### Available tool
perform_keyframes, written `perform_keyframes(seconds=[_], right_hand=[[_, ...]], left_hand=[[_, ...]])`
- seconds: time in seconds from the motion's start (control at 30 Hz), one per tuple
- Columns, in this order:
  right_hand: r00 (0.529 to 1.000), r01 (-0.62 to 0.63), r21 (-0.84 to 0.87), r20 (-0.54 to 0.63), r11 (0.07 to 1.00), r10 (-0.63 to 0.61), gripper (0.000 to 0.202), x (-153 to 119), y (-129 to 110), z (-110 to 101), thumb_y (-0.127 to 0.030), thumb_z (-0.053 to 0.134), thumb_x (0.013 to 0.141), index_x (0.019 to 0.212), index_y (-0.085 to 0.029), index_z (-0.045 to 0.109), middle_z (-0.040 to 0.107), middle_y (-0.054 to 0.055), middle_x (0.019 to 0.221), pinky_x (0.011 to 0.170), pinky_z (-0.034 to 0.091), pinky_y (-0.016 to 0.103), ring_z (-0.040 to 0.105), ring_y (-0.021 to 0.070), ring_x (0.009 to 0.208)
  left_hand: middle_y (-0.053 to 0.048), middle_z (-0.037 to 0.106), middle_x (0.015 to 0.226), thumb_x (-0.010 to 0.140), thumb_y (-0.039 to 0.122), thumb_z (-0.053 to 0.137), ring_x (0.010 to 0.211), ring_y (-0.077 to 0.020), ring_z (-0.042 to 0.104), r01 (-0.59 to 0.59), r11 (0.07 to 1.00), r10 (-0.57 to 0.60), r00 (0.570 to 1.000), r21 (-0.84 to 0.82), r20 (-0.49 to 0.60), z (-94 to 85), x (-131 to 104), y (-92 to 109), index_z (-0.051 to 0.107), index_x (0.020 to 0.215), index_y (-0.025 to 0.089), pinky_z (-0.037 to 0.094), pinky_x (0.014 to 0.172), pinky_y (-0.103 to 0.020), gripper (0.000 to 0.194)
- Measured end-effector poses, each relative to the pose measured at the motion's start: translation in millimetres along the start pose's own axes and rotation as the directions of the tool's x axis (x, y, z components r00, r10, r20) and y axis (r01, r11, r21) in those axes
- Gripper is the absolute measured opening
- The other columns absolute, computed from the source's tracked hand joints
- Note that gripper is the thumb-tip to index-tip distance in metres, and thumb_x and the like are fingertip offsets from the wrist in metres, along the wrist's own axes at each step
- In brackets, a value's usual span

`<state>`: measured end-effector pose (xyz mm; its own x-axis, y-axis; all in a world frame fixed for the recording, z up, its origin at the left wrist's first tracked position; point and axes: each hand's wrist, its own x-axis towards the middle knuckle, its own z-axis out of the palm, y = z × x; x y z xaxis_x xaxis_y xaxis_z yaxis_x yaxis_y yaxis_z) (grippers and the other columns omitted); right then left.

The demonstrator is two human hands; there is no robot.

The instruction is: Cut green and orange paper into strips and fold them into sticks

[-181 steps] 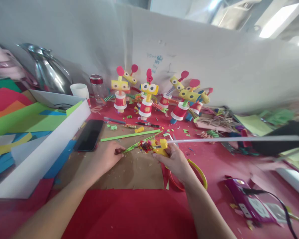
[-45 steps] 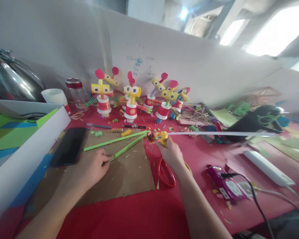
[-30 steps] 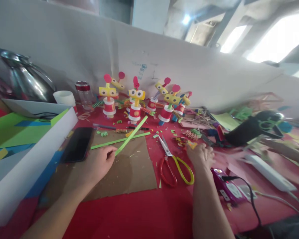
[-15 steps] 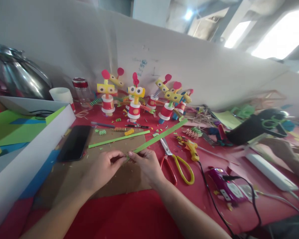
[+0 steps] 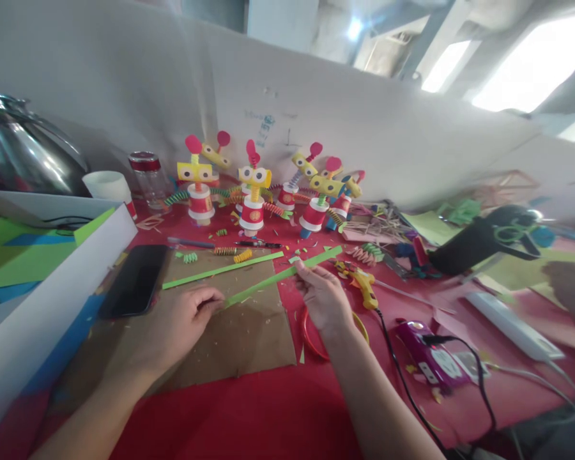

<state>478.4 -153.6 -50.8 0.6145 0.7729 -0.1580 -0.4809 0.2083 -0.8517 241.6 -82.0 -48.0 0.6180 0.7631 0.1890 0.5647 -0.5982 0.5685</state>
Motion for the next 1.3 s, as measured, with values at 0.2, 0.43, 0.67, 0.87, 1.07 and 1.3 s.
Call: perform_keyframes(seconds=[0.2,0.43,0.67,0.87,1.07,1.3], right_hand=[[0.948,0.248,0.220,-0.255,0.943,-0.189,0.023,18,-30,-22,-0.016,0.087,0.056,0.069,-0.017,0.068,0.063,-0.007,0.059,0.051,0.043,0.014,0.054,0.0040,0.053],[0.998,-0.048,-0.048,-0.037,0.998,0.046,0.039,-24,8,10,-0.055,0.074,0.071,0.061,-0.018,0.066,0.064,-0.001,0.056,0.049,0.040,0.022,0.055,0.0094,0.050],[0.970,-0.127,-0.106,0.195,0.986,0.146,0.032,-49,43,39,-0.046,0.082,0.064,0.069,-0.016,0.073,0.071,0.004,0.064,0.063,0.047,0.026,0.065,0.0146,0.061],[0.944,0.005,-0.309,0.315,0.951,0.097,0.026,-45,52,30,-0.044,0.078,0.069,0.066,-0.018,0.075,0.069,0.001,0.061,0.061,0.045,0.026,0.060,0.0128,0.059],[0.934,-0.026,-0.373,0.322,0.928,0.156,0.028,-47,58,31,-0.044,0.081,0.064,0.060,-0.018,0.073,0.066,0.000,0.055,0.054,0.040,0.025,0.055,0.0117,0.053],[0.986,-0.106,-0.252,0.099,0.962,0.135,0.029,-26,32,19,-0.038,0.087,0.056,0.056,-0.016,0.068,0.064,0.000,0.053,0.051,0.037,0.023,0.052,0.0088,0.051]], left_hand=[[-0.005,0.073,0.093,0.093,0.024,0.046,0.086,-0.0222,0.067,-0.177,0.949,0.242,0.940,0.262,-0.240,1.8,0,-21,0.069,0.089,0.021,0.050,0.077,-0.035,0.024],[-0.007,0.074,0.088,0.089,0.017,0.055,0.083,-0.0236,0.066,-0.195,0.779,0.501,0.765,0.595,-0.405,-8.4,-9,-20,0.071,0.101,0.019,0.047,0.079,-0.038,0.021],[-0.002,0.071,0.119,0.089,0.015,0.056,0.102,-0.0228,0.063,-0.472,0.678,0.646,0.749,0.564,-0.150,-0.2,-14,-7,0.059,0.130,0.027,0.041,0.097,-0.040,0.043],[-0.005,0.075,0.095,0.093,0.030,0.048,0.083,-0.0223,0.068,-0.028,0.989,0.035,0.998,0.143,-0.044,8.9,-8,22,0.073,0.097,0.021,0.049,0.072,-0.033,0.026],[0.002,0.064,0.064,0.088,0.036,0.047,0.059,-0.0149,0.058,0.209,0.969,-0.171,0.953,-0.131,0.251,-0.6,-5,27,0.066,0.074,0.021,0.039,0.053,-0.024,0.028],[0.001,0.062,0.062,0.085,0.049,0.049,0.058,-0.0152,0.056,0.211,0.957,-0.150,0.948,-0.199,0.281,-1.1,-4,-3,0.064,0.070,0.022,0.038,0.054,-0.025,0.034]])
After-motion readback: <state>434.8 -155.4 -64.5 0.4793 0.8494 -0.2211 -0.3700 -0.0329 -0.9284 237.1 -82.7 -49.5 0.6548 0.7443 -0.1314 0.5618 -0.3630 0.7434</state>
